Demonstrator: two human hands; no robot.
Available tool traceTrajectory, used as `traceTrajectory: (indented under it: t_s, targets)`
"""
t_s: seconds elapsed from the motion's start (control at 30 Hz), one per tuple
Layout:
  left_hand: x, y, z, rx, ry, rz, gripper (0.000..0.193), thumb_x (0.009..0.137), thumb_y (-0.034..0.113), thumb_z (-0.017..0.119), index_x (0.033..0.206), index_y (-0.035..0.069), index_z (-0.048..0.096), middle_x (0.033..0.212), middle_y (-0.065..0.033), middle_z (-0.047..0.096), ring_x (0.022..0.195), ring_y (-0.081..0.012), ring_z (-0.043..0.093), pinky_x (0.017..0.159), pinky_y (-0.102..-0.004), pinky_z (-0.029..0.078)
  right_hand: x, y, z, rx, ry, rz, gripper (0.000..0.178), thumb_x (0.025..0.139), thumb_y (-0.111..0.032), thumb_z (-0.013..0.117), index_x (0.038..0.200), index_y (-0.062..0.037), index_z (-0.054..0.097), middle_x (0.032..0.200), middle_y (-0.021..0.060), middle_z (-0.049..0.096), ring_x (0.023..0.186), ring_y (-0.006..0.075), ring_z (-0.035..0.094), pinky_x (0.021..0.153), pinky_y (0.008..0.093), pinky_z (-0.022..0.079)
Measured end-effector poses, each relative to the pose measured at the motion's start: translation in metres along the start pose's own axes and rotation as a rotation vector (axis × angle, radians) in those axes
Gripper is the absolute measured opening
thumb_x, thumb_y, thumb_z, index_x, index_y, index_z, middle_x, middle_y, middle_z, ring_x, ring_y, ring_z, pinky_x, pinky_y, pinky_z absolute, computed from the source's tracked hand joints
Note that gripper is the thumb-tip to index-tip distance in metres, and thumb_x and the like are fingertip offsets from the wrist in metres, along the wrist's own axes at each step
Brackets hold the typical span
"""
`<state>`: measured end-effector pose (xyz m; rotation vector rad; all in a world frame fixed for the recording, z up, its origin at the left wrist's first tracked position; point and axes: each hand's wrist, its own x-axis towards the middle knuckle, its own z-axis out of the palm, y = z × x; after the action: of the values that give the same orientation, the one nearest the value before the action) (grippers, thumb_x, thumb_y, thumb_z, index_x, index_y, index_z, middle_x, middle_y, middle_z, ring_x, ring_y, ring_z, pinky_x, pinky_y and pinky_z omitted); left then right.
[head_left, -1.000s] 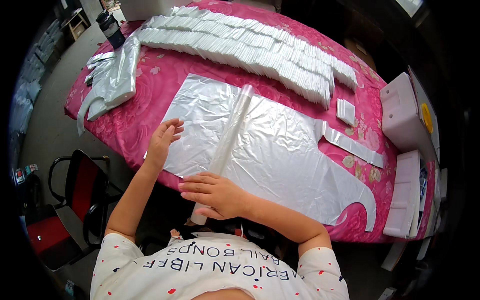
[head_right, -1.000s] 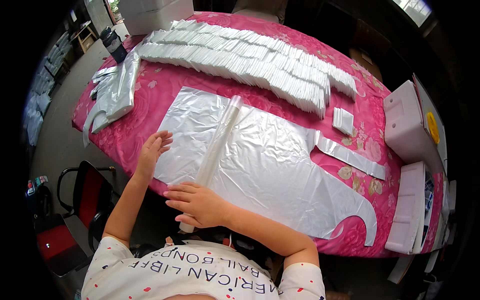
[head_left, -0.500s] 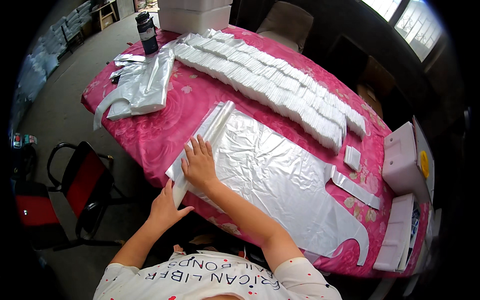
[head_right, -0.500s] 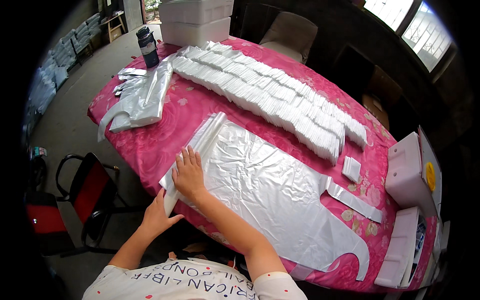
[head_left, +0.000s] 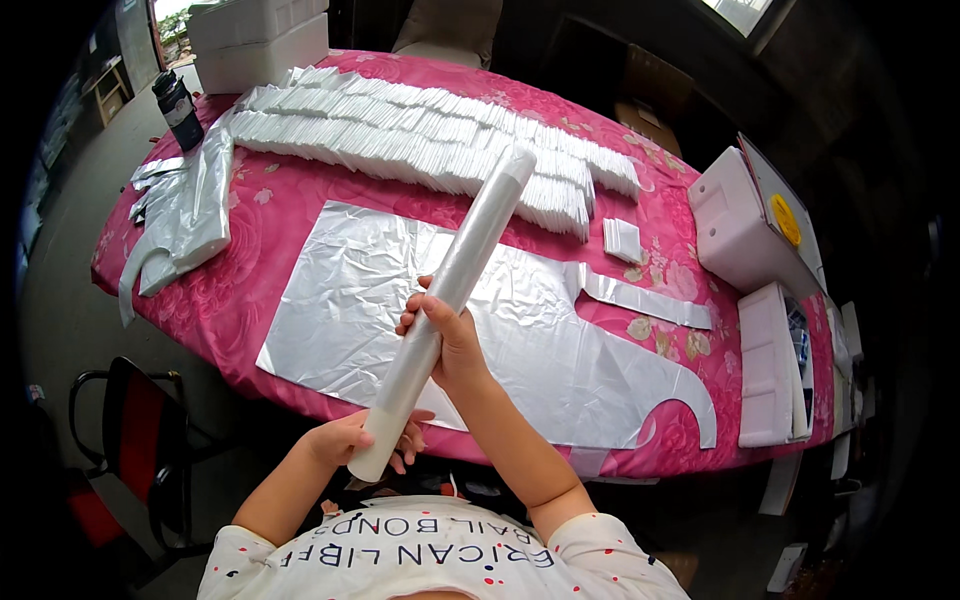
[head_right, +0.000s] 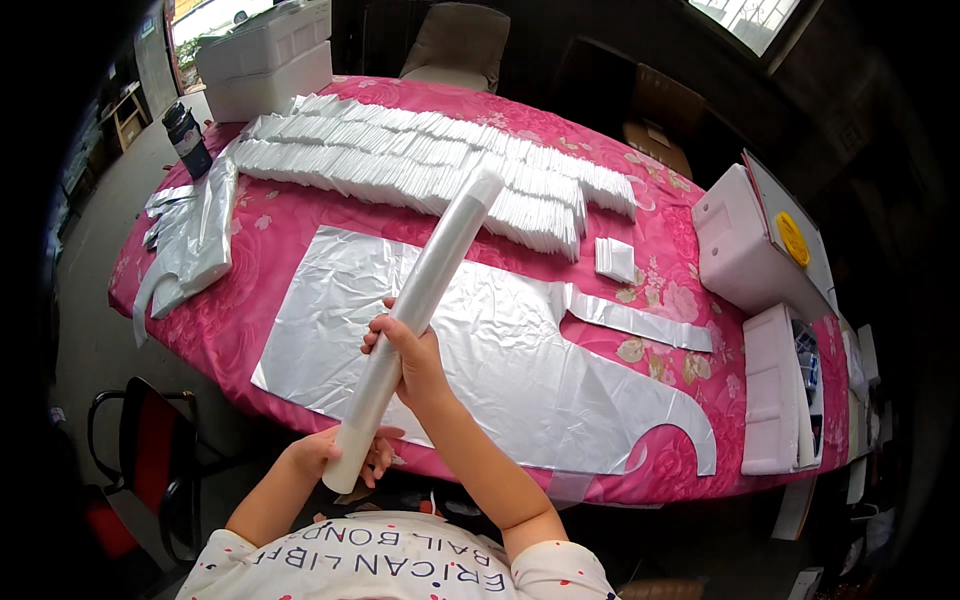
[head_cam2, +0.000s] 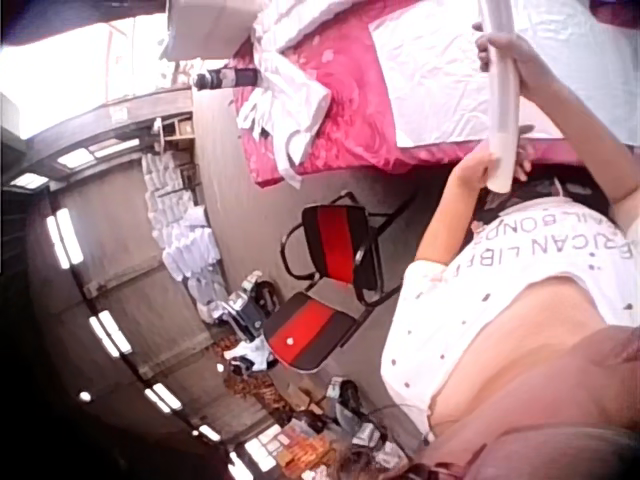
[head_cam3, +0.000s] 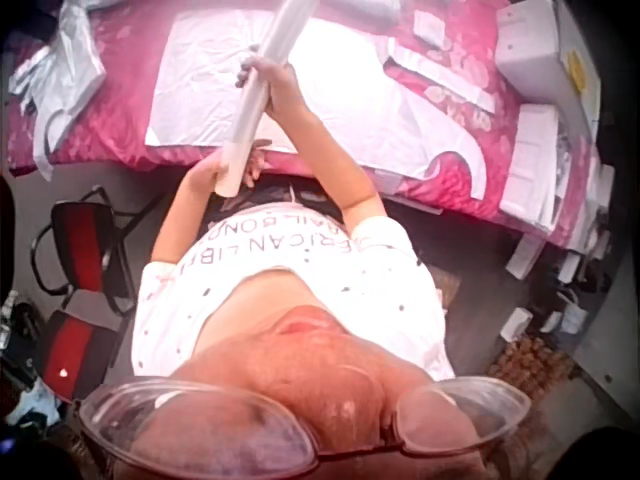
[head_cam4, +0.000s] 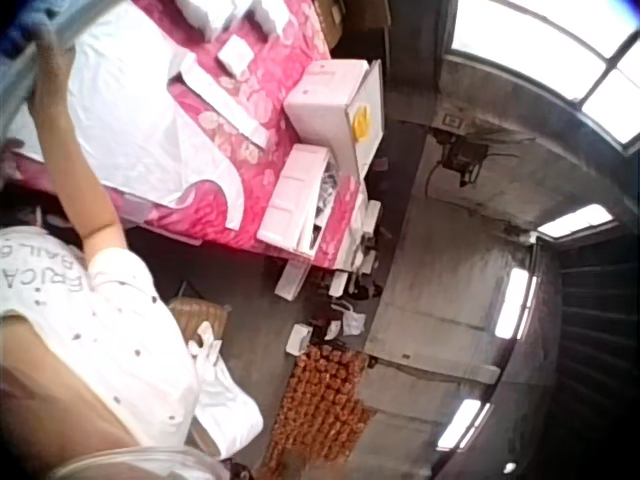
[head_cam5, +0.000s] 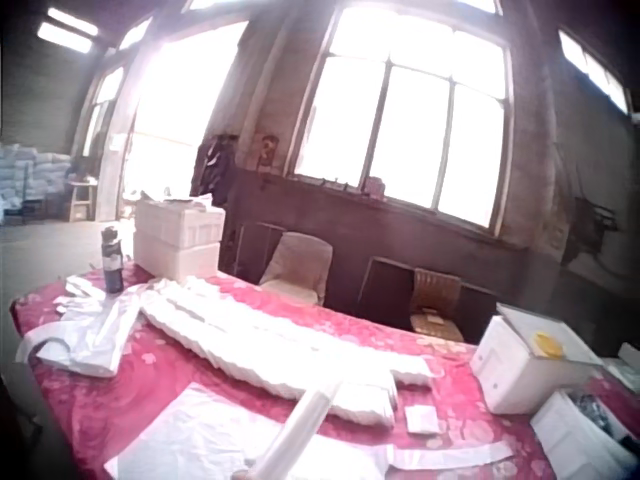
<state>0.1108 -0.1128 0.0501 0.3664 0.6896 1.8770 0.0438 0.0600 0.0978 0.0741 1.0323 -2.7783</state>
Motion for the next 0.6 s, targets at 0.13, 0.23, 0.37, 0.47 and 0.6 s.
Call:
traceTrajectory:
  t_s: [0.13,0.23,0.37,0.47,0.6]
  targets:
    - [0.031,0.006,0.01,0.428,0.44,0.104,0.075,0.077,0.047,0.062,0.127,-0.002,0.036,0.111,-0.0121,0.052,0.1,-0.0179,0.056,0.077,-0.031,0.05,-0.022,0.007,-0.023,-0.2,0.244,-0.097,0.053,0.078,-0.015,0.067,0.118,0.0002,0.036,0.085,0.0088,0.053,0.073,0.0165,0.057,0.068,0.0304,0.051]
    - [0.047,-0.015,0.018,0.844,0.718,-0.022,0.047,0.088,0.035,0.051,0.12,0.002,0.043,0.088,-0.009,0.058,0.074,-0.0161,0.06,0.064,-0.0306,0.051,-0.028,0.027,-0.043,-0.257,0.327,-0.071,0.054,0.078,-0.014,0.068,0.119,0.0017,0.036,0.088,0.0103,0.054,0.075,0.0174,0.058,0.067,0.0299,0.051]
    - [0.022,-0.025,0.006,0.39,0.649,-0.346,0.037,0.093,0.032,0.04,0.114,0.003,0.048,0.078,-0.0074,0.057,0.064,-0.015,0.057,0.058,-0.0292,0.05,-0.012,0.007,-0.075,-0.192,0.398,-0.033,0.051,0.077,-0.016,0.068,0.117,0.0016,0.041,0.092,0.0115,0.057,0.079,0.0183,0.059,0.068,0.03,0.051]
    - [-0.006,-0.029,0.01,0.308,0.56,-0.508,0.043,0.093,0.036,0.035,0.115,0.003,0.051,0.075,-0.0062,0.055,0.062,-0.0137,0.055,0.057,-0.0276,0.049,0.015,-0.034,-0.133,-0.324,0.486,-0.135,0.049,0.078,-0.019,0.068,0.115,0.0023,0.044,0.09,0.0103,0.059,0.081,0.0184,0.06,0.069,0.0282,0.049]
    - [-0.03,-0.048,0.002,0.291,0.555,-0.469,0.065,0.078,0.051,0.059,0.117,0.0,0.05,0.071,-0.0051,0.054,0.057,-0.0122,0.053,0.054,-0.0255,0.047,0.022,-0.083,-0.165,-0.764,0.473,-0.074,0.032,0.081,-0.021,0.064,0.104,-0.0012,0.056,0.088,0.0046,0.06,0.073,0.01,0.056,0.06,0.0219,0.045]
